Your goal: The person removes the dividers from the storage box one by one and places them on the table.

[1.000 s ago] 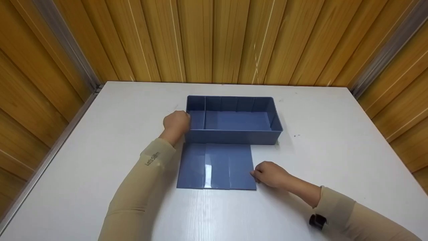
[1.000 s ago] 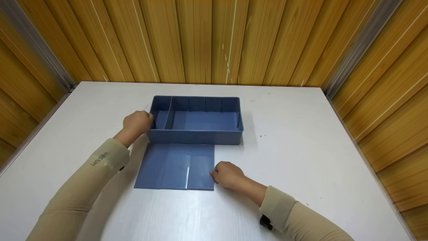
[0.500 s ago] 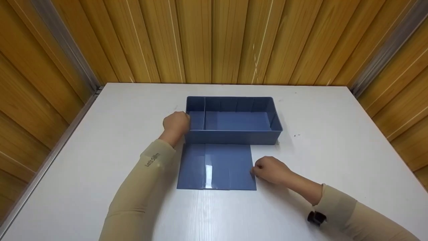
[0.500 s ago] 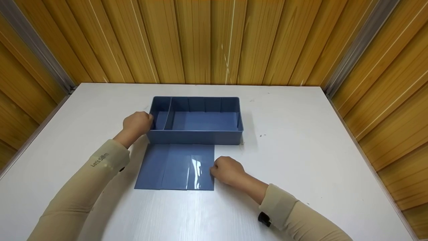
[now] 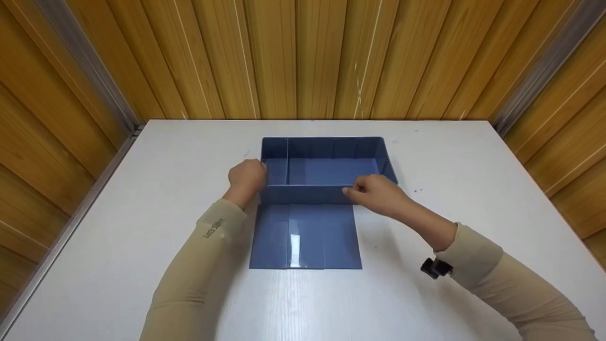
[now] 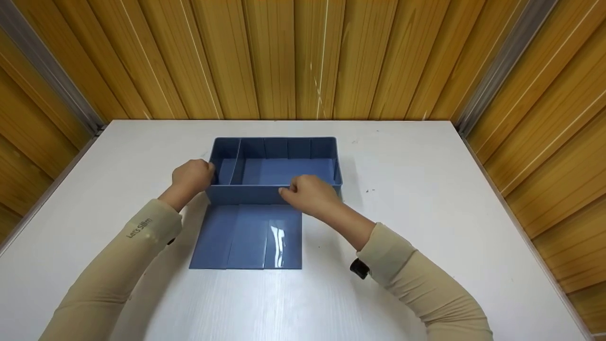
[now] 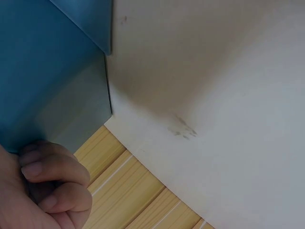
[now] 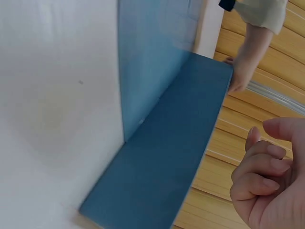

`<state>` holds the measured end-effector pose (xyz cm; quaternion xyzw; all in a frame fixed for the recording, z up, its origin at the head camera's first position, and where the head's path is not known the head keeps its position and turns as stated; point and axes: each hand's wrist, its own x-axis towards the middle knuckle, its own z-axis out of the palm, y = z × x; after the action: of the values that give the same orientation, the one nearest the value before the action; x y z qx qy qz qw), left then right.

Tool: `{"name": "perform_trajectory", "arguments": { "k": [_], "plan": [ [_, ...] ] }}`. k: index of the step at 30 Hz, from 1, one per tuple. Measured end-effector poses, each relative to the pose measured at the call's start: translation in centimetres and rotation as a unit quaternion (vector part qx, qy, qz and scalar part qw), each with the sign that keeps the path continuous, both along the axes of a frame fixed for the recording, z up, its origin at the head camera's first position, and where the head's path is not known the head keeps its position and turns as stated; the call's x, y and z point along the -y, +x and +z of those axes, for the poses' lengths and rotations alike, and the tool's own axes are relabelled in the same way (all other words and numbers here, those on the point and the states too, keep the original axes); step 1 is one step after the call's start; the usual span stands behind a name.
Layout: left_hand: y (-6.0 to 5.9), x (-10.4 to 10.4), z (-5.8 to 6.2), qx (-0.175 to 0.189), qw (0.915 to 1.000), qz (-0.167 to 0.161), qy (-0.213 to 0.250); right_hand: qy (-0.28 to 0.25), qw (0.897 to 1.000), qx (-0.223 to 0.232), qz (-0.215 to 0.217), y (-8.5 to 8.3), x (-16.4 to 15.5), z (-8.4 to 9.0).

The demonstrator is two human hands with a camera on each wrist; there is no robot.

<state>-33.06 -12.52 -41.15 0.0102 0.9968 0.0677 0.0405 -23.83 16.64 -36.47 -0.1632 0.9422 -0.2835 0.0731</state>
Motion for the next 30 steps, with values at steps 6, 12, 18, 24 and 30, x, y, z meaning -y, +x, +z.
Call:
{"name": "perform_trajectory", "arguments": {
  "k": [6, 12, 18, 24, 30],
  "plan": [
    [0.1, 0.1, 0.0, -0.004, 0.9998, 0.009, 0.016, -0.001, 1.000, 0.002, 0.006, -1.6, 1.4, 1.6],
    [0.0, 0.2, 0.0, 0.005, 0.9999, -0.002, -0.012, 0.021, 0.999, 0.007, 0.027, -3.3, 4.4, 2.6],
    [-0.2, 0.1, -0.2, 0.004, 0.9999, 0.001, -0.010, 0.052, 0.997, 0.015, 0.048, -5.5, 7.3, 2.6],
    [-0.4, -0.4, -0.4, -0.010, 0.9998, 0.009, 0.013, 0.066, 0.996, 0.034, 0.040, -7.6, 9.5, 1.9],
    [-0.4, -0.7, -0.4, -0.006, 0.9999, -0.008, -0.009, 0.083, 0.995, 0.048, 0.020, -9.5, 11.0, 0.8]
  ]
}}
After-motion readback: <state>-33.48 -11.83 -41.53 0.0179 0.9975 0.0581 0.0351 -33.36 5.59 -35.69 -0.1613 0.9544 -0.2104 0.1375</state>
